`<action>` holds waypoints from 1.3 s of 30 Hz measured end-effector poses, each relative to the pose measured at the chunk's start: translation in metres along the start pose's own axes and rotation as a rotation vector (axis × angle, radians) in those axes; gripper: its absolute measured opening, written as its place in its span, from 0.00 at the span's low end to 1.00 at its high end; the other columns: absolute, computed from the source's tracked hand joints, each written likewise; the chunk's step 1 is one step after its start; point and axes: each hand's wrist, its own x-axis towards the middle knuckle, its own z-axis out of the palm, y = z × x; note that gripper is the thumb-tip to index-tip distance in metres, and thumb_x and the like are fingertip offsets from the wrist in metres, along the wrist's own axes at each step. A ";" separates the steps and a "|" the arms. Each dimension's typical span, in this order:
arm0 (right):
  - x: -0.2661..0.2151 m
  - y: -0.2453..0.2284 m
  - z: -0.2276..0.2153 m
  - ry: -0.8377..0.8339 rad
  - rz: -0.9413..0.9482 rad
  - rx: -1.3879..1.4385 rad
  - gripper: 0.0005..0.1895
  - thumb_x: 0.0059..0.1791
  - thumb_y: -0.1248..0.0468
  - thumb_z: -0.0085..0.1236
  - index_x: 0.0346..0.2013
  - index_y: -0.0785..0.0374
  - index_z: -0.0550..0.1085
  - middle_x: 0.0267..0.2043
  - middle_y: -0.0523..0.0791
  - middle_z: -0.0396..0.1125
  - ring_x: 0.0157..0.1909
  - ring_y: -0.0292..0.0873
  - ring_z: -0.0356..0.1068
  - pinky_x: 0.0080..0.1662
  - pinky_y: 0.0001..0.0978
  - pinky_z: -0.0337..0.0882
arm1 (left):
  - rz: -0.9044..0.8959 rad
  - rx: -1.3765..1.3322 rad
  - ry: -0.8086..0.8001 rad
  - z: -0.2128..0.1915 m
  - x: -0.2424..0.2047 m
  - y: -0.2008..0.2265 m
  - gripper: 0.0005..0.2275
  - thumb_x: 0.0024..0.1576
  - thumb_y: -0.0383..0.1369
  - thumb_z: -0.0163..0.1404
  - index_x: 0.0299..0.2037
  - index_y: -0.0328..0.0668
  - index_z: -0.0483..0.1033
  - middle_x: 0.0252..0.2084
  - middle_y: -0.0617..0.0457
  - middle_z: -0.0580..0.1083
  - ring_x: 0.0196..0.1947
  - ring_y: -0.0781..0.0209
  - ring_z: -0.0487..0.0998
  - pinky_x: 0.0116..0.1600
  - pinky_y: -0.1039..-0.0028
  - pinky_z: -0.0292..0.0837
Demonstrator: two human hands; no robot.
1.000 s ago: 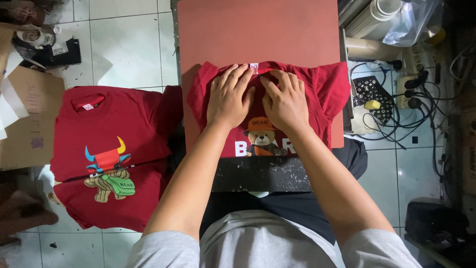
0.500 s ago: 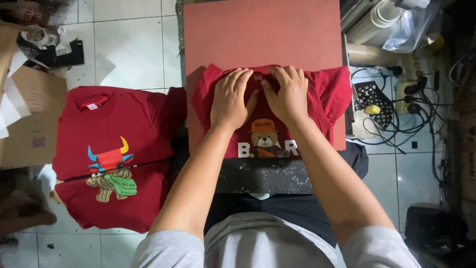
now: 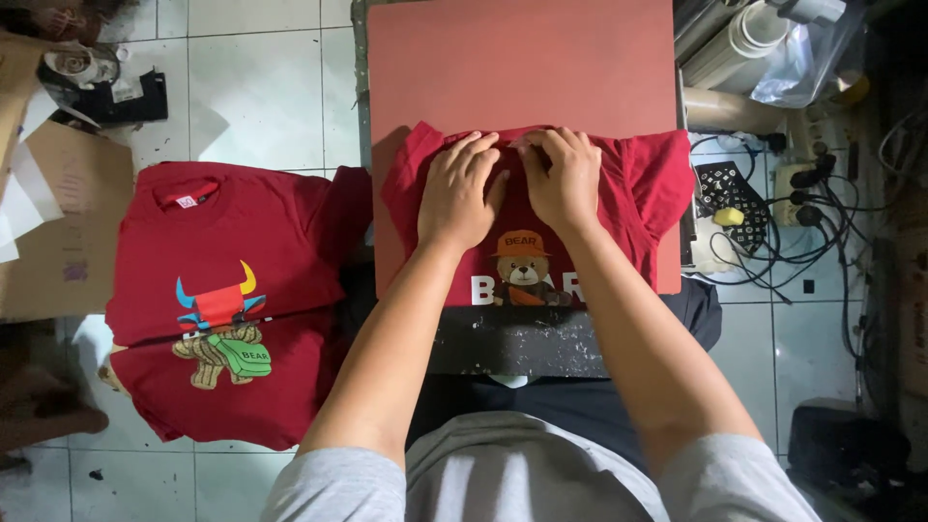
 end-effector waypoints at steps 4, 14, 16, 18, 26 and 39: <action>-0.002 0.000 -0.015 -0.100 0.000 0.095 0.11 0.48 0.60 0.66 0.45 0.49 0.78 0.41 0.40 0.69 0.46 0.49 0.69 0.45 0.41 0.66 | 0.035 0.061 0.069 0.009 0.000 -0.006 0.14 0.67 0.47 0.44 0.51 0.49 0.71 0.61 0.55 0.72 0.66 0.53 0.69 0.64 0.58 0.67; -0.015 -0.002 -0.032 -0.122 -0.258 -0.191 0.11 0.45 0.63 0.64 0.43 0.57 0.79 0.50 0.46 0.65 0.52 0.52 0.66 0.46 0.42 0.66 | 0.123 0.075 0.155 0.008 0.001 -0.004 0.10 0.66 0.43 0.47 0.54 0.57 0.71 0.59 0.56 0.71 0.64 0.53 0.71 0.60 0.59 0.70; -0.016 0.000 -0.032 -0.124 -0.276 -0.179 0.13 0.44 0.64 0.64 0.43 0.56 0.79 0.50 0.47 0.65 0.52 0.53 0.65 0.46 0.42 0.66 | 0.161 0.106 0.186 0.013 0.001 -0.007 0.08 0.66 0.43 0.48 0.49 0.55 0.74 0.58 0.56 0.71 0.63 0.54 0.71 0.59 0.60 0.70; -0.015 -0.003 -0.033 -0.109 -0.302 -0.150 0.10 0.45 0.64 0.61 0.41 0.54 0.80 0.51 0.44 0.68 0.54 0.49 0.67 0.49 0.39 0.66 | 0.105 0.104 0.161 0.015 0.000 -0.008 0.09 0.66 0.44 0.45 0.49 0.55 0.74 0.59 0.58 0.71 0.64 0.56 0.71 0.60 0.60 0.70; -0.021 -0.013 -0.050 -0.142 -0.245 -0.205 0.12 0.47 0.64 0.60 0.45 0.57 0.79 0.53 0.47 0.69 0.58 0.52 0.67 0.54 0.43 0.66 | 0.116 0.090 0.042 0.011 -0.002 -0.008 0.10 0.66 0.42 0.47 0.51 0.55 0.76 0.62 0.60 0.70 0.67 0.57 0.67 0.64 0.57 0.65; -0.045 0.003 -0.057 -0.099 -0.175 -0.137 0.11 0.49 0.60 0.62 0.46 0.57 0.77 0.54 0.46 0.68 0.58 0.53 0.67 0.54 0.47 0.66 | 0.161 0.064 0.275 0.022 -0.002 -0.012 0.08 0.60 0.45 0.54 0.42 0.56 0.76 0.51 0.61 0.72 0.57 0.58 0.73 0.59 0.63 0.68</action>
